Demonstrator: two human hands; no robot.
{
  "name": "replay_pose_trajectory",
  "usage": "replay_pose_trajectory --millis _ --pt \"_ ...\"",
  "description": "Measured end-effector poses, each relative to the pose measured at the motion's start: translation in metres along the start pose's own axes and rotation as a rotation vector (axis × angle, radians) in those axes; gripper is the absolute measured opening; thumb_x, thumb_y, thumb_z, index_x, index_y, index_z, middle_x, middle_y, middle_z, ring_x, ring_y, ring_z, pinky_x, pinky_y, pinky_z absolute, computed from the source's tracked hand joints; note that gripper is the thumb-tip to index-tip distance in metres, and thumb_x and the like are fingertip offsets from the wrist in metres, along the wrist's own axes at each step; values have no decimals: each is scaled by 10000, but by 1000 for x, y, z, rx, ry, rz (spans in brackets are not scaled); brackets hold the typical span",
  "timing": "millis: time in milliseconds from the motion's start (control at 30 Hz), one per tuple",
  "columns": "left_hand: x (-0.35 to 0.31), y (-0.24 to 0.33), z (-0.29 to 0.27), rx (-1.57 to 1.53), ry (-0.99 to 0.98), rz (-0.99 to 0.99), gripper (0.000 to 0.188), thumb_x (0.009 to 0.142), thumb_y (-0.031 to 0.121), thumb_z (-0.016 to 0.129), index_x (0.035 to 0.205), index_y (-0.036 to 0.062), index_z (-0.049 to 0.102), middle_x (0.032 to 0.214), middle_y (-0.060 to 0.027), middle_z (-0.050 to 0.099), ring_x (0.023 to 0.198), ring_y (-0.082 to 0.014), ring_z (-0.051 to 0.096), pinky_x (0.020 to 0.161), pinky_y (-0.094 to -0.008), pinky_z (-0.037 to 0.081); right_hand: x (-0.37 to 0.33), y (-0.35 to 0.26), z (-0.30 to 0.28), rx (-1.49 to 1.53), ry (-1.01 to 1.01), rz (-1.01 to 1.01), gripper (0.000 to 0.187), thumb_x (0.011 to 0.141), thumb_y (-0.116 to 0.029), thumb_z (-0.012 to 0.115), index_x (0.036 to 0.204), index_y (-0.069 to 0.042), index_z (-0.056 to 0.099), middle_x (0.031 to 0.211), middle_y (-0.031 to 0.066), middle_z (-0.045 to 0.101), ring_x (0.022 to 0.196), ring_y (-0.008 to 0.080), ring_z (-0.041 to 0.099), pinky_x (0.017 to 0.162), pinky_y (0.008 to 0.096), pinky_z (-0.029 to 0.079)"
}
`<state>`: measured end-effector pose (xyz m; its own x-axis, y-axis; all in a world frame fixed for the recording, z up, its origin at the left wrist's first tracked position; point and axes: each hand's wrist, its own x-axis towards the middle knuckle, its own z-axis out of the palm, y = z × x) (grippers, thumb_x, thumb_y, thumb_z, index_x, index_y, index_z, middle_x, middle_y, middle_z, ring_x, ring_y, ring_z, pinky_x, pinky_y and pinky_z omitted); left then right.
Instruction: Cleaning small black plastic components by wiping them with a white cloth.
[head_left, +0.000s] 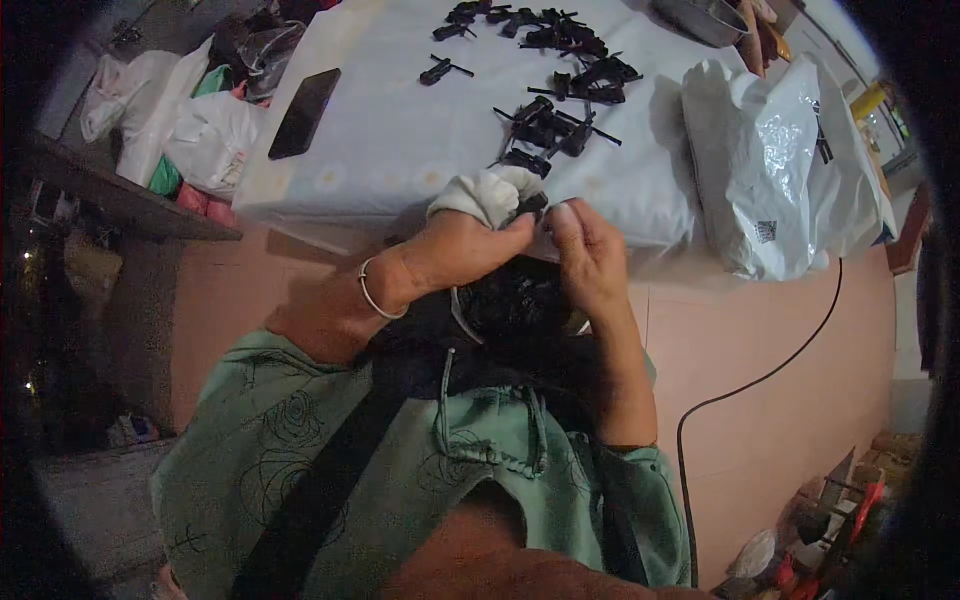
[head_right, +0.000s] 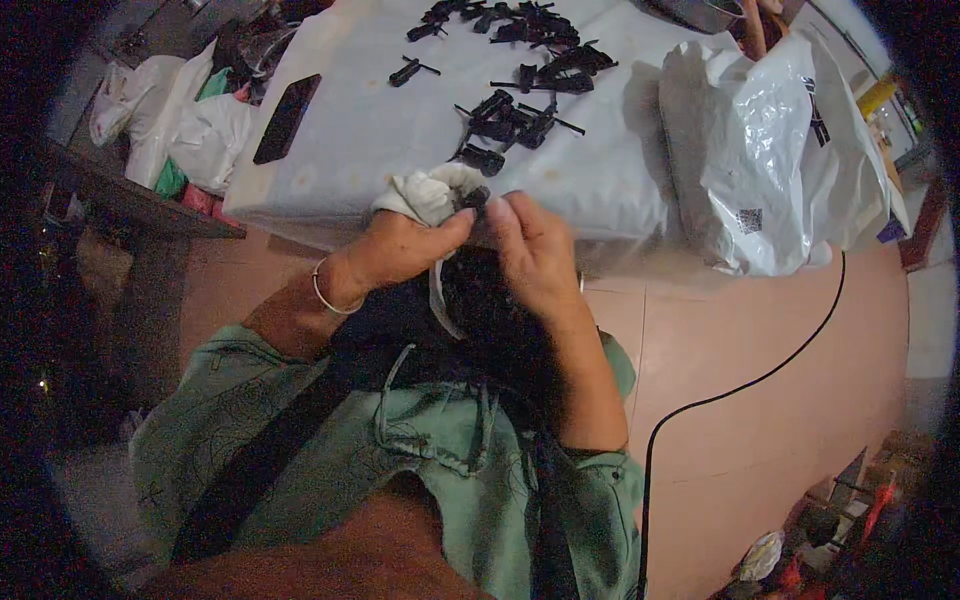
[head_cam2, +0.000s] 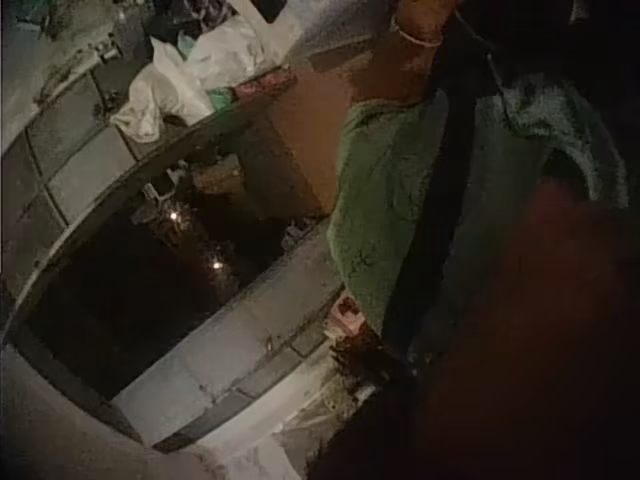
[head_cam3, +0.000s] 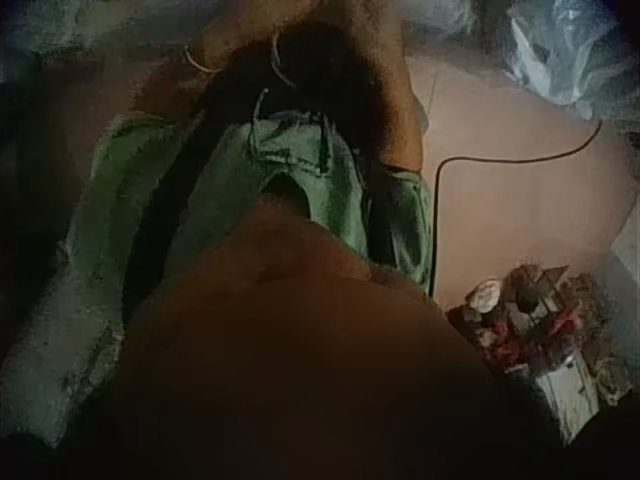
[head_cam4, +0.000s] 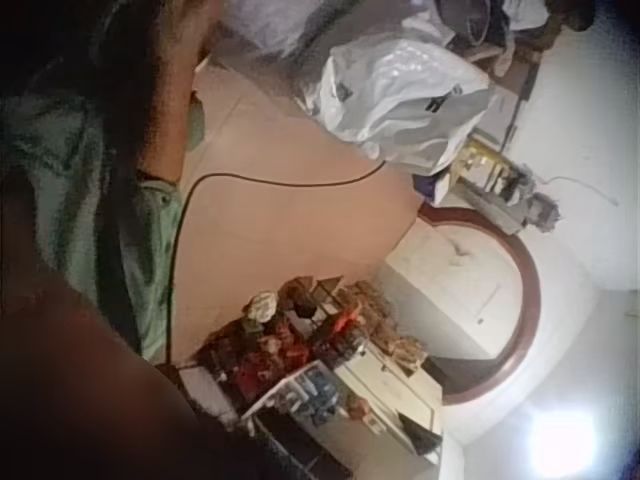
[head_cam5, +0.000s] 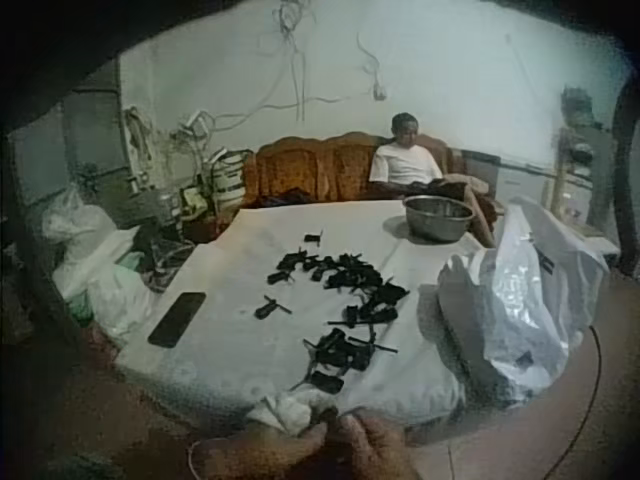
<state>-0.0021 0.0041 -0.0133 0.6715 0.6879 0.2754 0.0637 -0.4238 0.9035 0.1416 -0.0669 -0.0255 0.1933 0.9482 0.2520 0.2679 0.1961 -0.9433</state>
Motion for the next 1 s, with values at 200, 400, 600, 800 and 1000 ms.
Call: replay_pose_trajectory --millis 200,400,600,800,1000 --pt "-1 13 4 331 42 168 263 780 57 532 1036 3 500 876 -49 559 796 -129 528 712 -257 439 -4 13 11 62 8 -17 254 902 -207 450 783 -1 541 648 -63 458 616 46 390 546 205 347" --pt "2 17 2 585 -30 254 167 702 70 521 856 21 563 797 -176 552 722 -333 553 629 -353 452 -2 23 23 229 26 90 268 881 -215 477 749 12 526 599 36 488 596 82 390 542 264 378" --pt "4 7 -10 199 85 170 260 814 70 489 1071 32 470 840 -11 520 735 -112 510 652 -258 442 0 2 10 152 90 11 153 844 -134 540 901 7 562 708 -29 526 655 50 456 594 190 384" --pt "4 13 -16 -219 -36 -317 289 849 77 448 1136 50 433 823 15 490 711 -50 465 614 -194 407 -3 14 -3 106 -79 24 118 806 -85 583 870 15 580 740 -12 563 689 52 490 619 190 407" --pt "-2 27 -6 -105 -201 -236 286 815 100 429 1092 30 444 778 -64 519 665 -126 505 593 -265 431 -1 8 6 237 27 -2 106 798 -94 587 783 10 575 628 36 557 588 62 477 550 225 414"
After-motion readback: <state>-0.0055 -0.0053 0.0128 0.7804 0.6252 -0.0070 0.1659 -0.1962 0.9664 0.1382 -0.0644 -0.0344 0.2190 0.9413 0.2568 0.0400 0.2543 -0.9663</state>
